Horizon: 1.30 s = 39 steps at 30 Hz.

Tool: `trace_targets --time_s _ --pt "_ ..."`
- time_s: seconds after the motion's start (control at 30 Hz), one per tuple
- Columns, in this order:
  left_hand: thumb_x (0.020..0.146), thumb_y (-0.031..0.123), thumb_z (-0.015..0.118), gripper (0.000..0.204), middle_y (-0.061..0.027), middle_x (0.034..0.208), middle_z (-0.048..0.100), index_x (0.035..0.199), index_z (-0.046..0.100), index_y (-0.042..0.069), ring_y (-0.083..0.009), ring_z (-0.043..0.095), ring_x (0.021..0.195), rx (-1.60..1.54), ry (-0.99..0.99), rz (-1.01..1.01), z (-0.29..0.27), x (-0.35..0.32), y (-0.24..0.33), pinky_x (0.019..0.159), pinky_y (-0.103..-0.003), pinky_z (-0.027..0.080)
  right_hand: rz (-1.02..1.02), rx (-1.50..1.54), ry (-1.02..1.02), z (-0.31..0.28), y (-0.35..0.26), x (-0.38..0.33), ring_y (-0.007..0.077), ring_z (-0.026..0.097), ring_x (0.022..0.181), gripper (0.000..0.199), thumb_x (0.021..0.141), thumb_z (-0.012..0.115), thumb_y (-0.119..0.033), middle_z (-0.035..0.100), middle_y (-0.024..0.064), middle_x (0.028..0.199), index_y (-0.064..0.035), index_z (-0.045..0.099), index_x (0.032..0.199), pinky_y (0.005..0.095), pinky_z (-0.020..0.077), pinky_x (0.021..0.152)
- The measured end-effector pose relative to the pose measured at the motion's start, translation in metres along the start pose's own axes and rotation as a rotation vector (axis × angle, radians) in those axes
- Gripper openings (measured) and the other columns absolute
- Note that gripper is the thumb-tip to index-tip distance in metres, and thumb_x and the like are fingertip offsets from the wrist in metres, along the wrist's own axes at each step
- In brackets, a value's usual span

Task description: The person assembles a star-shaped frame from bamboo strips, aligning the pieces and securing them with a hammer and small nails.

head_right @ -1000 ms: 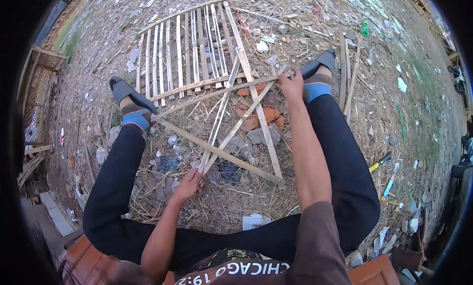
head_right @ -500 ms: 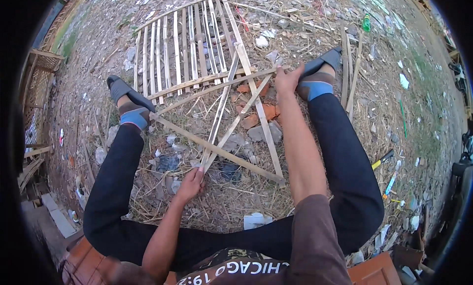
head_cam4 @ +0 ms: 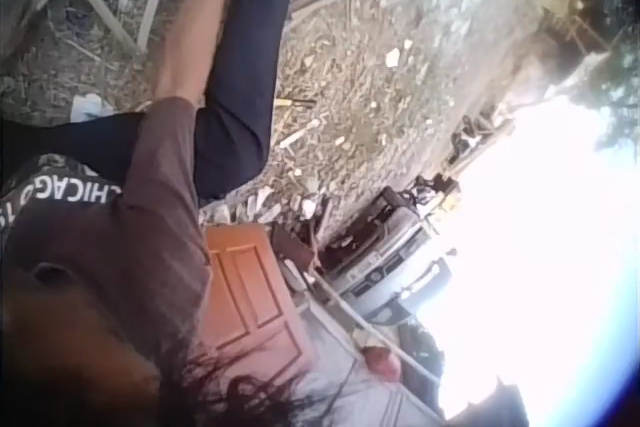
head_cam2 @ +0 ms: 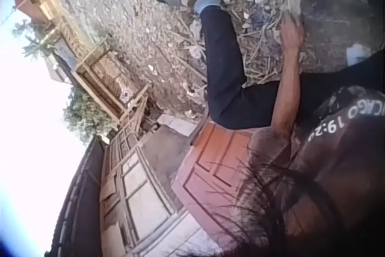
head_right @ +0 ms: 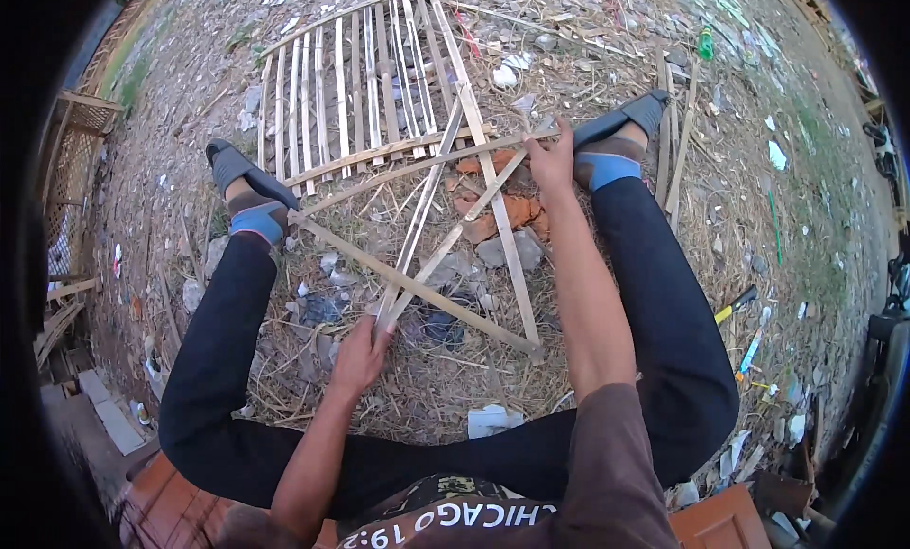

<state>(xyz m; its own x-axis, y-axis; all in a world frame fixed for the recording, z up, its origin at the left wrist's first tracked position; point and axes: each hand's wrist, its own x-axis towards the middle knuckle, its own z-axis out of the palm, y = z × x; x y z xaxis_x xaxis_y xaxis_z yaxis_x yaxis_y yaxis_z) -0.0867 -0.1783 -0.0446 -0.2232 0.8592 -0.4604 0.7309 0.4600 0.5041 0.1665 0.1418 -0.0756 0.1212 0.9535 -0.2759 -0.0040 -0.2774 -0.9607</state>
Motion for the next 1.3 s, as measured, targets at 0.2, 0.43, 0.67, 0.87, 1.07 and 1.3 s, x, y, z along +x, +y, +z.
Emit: trace_targets --time_s 0.2,0.43,0.67,0.87,1.07,1.3 --pt "0.094 0.037 0.052 0.042 -0.0259 0.094 0.063 0.117 0.047 0.002 -0.0444 0.061 0.09 -0.005 -0.072 -0.005 0.003 -0.006 0.001 0.077 -0.052 0.046 0.051 0.009 0.019 -0.001 0.007 0.001 0.0216 0.061 0.087 0.077 0.084 0.069 -0.009 0.055 0.0191 0.113 -0.0145 0.022 0.144 0.0339 0.054 0.066" --pt "0.096 0.041 0.05 0.046 -0.0097 0.09 0.063 0.116 0.051 0.0 -0.0166 0.06 0.073 -0.664 -0.255 -0.256 -0.001 0.012 -0.002 0.07 -0.032 0.048 -0.158 -0.075 0.04 -0.003 0.026 -0.007 0.02 0.061 0.083 0.088 0.083 0.072 -0.015 0.053 0.0187 0.115 -0.0055 0.013 0.147 0.0298 0.0528 0.062" --pt "0.094 0.045 0.053 0.049 -0.0074 0.101 0.061 0.112 0.06 0.0 -0.0151 0.055 0.089 -0.73 -0.146 -0.298 -0.004 0.039 0.006 0.083 -0.03 0.042 -0.119 -0.014 0.019 0.001 0.019 -0.03 0.0173 0.062 0.08 0.091 0.084 0.071 -0.014 0.06 0.0179 0.107 -0.0016 0.008 0.148 0.0282 0.052 0.062" --pt "0.09 0.047 0.059 0.052 -0.0065 0.096 0.062 0.106 0.063 -0.002 -0.0144 0.053 0.089 -0.775 -0.087 -0.335 -0.009 0.046 0.025 0.082 -0.03 0.041 -0.009 0.188 -0.04 -0.019 0.022 -0.053 0.0159 0.062 0.069 0.083 0.092 0.057 -0.007 0.064 0.0123 0.09 -0.0087 -0.003 0.148 0.0292 0.0528 0.057" --pt "0.087 0.049 0.063 0.054 -0.0068 0.088 0.063 0.1 0.065 -0.003 -0.0135 0.054 0.082 -0.759 -0.036 -0.377 -0.017 0.043 0.028 0.076 -0.028 0.042 -0.005 0.279 0.035 -0.019 0.018 -0.067 0.0167 0.062 0.068 0.073 0.093 0.056 -0.008 0.063 0.0103 0.088 -0.0065 0.006 0.146 0.0293 0.0528 0.055" --pt "0.087 0.052 0.06 0.054 -0.0032 0.076 0.059 0.095 0.066 0.0 -0.0124 0.052 0.071 -0.739 -0.083 -0.354 -0.021 0.046 0.028 0.067 -0.028 0.041 -0.031 0.433 0.093 -0.026 0.004 -0.072 0.0162 0.057 0.068 0.034 0.096 0.052 -0.013 0.057 0.0063 0.083 -0.0045 0.04 0.127 0.0307 0.0503 0.06"
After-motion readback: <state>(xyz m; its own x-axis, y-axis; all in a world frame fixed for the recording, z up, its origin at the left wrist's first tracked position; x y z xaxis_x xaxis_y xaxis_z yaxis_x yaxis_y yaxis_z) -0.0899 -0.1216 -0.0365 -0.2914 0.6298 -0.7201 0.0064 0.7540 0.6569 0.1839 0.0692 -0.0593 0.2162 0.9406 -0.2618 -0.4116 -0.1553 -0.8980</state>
